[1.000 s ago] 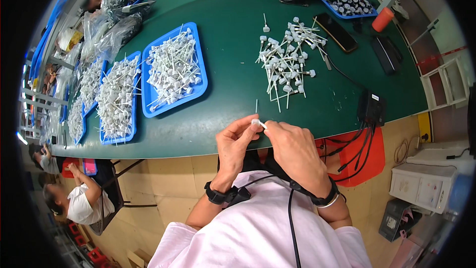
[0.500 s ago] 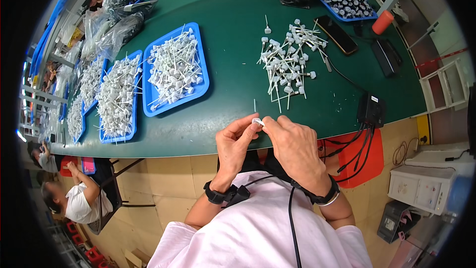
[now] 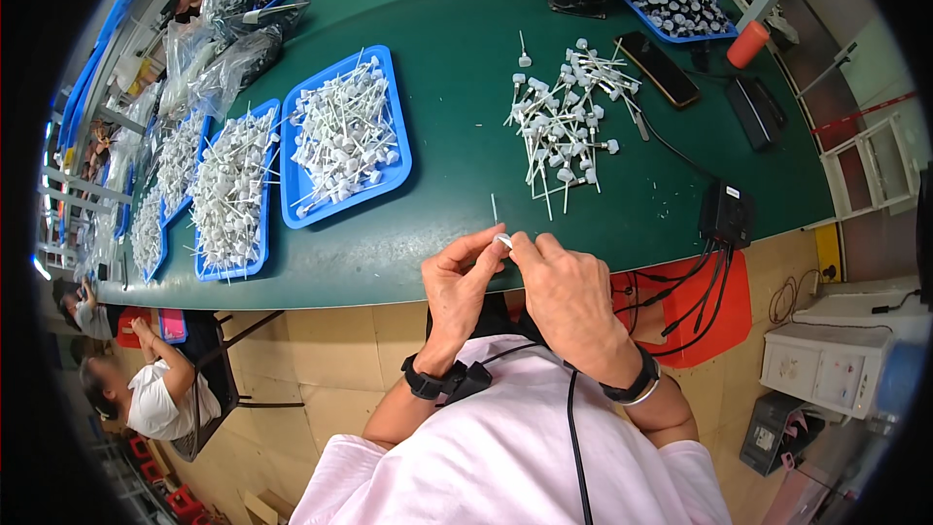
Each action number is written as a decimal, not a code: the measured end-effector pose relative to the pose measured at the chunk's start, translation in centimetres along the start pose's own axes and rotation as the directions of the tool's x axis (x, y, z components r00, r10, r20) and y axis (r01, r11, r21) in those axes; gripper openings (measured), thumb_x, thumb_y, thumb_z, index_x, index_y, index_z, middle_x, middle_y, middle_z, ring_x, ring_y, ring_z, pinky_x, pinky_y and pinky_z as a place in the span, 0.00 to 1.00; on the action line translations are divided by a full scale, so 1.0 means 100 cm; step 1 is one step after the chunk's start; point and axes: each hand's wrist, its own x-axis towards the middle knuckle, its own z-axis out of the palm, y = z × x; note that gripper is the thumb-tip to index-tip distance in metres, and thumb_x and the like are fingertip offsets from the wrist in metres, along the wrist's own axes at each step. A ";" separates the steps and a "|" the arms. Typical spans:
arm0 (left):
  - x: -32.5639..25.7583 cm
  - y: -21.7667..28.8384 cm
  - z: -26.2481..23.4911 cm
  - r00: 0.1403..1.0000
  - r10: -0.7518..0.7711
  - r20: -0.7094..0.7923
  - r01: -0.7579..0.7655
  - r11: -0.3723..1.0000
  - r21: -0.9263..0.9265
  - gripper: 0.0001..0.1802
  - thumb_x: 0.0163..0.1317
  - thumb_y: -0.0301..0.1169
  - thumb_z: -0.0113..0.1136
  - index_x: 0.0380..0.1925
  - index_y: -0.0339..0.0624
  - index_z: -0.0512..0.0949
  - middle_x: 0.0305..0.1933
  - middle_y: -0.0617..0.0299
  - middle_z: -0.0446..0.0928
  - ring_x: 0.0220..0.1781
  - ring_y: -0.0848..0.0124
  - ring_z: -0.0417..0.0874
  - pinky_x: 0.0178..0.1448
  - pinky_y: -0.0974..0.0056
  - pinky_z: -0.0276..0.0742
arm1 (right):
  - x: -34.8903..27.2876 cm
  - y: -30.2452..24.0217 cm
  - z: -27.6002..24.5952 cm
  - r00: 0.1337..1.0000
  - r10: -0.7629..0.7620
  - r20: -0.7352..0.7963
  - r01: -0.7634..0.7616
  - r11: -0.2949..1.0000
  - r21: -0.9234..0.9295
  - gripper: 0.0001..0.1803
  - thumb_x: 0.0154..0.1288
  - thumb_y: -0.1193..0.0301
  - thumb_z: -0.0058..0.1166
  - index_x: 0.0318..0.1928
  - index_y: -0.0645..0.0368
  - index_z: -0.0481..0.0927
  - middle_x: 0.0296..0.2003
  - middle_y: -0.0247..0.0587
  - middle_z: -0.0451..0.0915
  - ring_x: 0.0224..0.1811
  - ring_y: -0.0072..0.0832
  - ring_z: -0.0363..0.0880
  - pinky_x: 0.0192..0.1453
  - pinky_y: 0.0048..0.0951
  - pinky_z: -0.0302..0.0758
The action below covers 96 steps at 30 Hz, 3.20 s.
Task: Assembling small electronic components with wires at a workbench.
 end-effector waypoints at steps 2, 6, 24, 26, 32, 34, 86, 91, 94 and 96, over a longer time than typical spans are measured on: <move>0.000 -0.001 0.001 1.000 0.026 -0.010 -0.026 0.999 0.034 0.12 0.63 0.24 0.64 0.46 0.34 0.83 0.40 0.59 0.84 0.39 0.76 0.84 0.42 0.72 0.79 | 0.001 -0.004 -0.002 0.998 0.000 0.060 0.003 0.999 -0.048 0.07 0.62 0.74 0.55 0.39 0.63 0.76 0.28 0.45 0.78 0.25 0.38 0.84 0.27 0.33 0.79; -0.004 -0.002 0.000 0.991 0.125 -0.040 -0.115 0.972 0.205 0.11 0.62 0.20 0.62 0.45 0.35 0.84 0.36 0.62 0.83 0.35 0.79 0.80 0.40 0.74 0.75 | 0.009 -0.009 -0.010 0.987 -0.024 0.157 0.043 0.993 -0.114 0.07 0.59 0.76 0.54 0.38 0.65 0.76 0.29 0.46 0.80 0.25 0.38 0.85 0.28 0.32 0.81; 0.139 0.082 -0.146 0.664 0.747 -0.016 -0.210 0.207 0.956 0.17 0.50 0.27 0.70 0.43 0.44 0.83 0.50 0.56 0.79 0.54 0.54 0.73 0.57 0.55 0.70 | -0.033 0.060 -0.024 0.961 0.248 -0.123 -0.218 0.952 0.216 0.10 0.67 0.75 0.53 0.47 0.63 0.79 0.31 0.49 0.79 0.30 0.45 0.78 0.33 0.40 0.71; 0.131 0.069 -0.110 0.648 0.760 0.053 -0.384 0.267 0.884 0.15 0.52 0.24 0.67 0.42 0.44 0.83 0.45 0.57 0.81 0.50 0.56 0.77 0.56 0.56 0.71 | -0.038 0.073 -0.024 0.946 0.290 -0.146 -0.250 0.937 0.243 0.10 0.67 0.75 0.52 0.47 0.64 0.79 0.32 0.49 0.80 0.31 0.45 0.79 0.35 0.40 0.72; 0.082 0.026 0.030 0.778 0.491 0.391 -0.608 0.435 0.664 0.12 0.52 0.19 0.63 0.37 0.42 0.83 0.34 0.58 0.82 0.38 0.59 0.82 0.43 0.58 0.79 | -0.031 0.101 -0.015 0.950 0.260 -0.172 -0.193 0.924 0.331 0.10 0.69 0.73 0.51 0.47 0.64 0.78 0.34 0.49 0.81 0.33 0.46 0.79 0.37 0.41 0.73; 0.085 0.016 0.054 0.738 0.463 0.491 -0.651 0.296 0.699 0.14 0.50 0.20 0.61 0.39 0.43 0.83 0.35 0.57 0.79 0.41 0.57 0.80 0.44 0.56 0.78 | -0.031 0.104 -0.013 0.957 0.231 -0.173 -0.164 0.929 0.331 0.11 0.68 0.74 0.51 0.47 0.67 0.79 0.35 0.52 0.81 0.31 0.43 0.80 0.36 0.37 0.74; 0.034 0.015 -0.038 0.952 0.018 0.305 -0.072 0.984 0.165 0.08 0.61 0.20 0.63 0.40 0.38 0.83 0.51 0.58 0.78 0.51 0.70 0.81 0.54 0.67 0.78 | 0.120 0.136 -0.047 0.983 0.173 -0.065 -0.176 0.983 -0.050 0.24 0.61 0.80 0.43 0.58 0.56 0.75 0.49 0.57 0.78 0.51 0.52 0.77 0.53 0.46 0.74; 0.042 0.014 -0.048 0.981 0.120 0.153 -0.134 0.987 0.085 0.07 0.61 0.19 0.61 0.39 0.37 0.82 0.52 0.58 0.77 0.52 0.72 0.79 0.54 0.68 0.77 | 0.102 0.191 -0.016 0.972 0.233 0.038 -0.226 0.964 -0.139 0.13 0.55 0.70 0.64 0.42 0.56 0.81 0.36 0.53 0.80 0.43 0.50 0.79 0.48 0.46 0.74; 0.038 0.018 -0.058 0.991 0.137 0.005 -0.137 0.983 0.119 0.06 0.62 0.20 0.62 0.39 0.37 0.81 0.52 0.58 0.77 0.52 0.73 0.78 0.52 0.70 0.76 | 0.100 0.181 -0.006 0.972 0.233 0.013 -0.231 0.970 -0.079 0.14 0.53 0.69 0.67 0.40 0.58 0.81 0.37 0.51 0.77 0.42 0.51 0.78 0.48 0.47 0.73; 0.034 0.014 -0.064 0.988 0.149 -0.035 -0.144 0.981 0.126 0.06 0.62 0.20 0.62 0.39 0.37 0.81 0.51 0.59 0.77 0.51 0.74 0.78 0.52 0.71 0.76 | 0.099 0.178 -0.006 0.984 0.176 0.035 -0.171 0.978 -0.123 0.12 0.53 0.71 0.65 0.37 0.62 0.80 0.35 0.53 0.77 0.41 0.52 0.78 0.46 0.47 0.75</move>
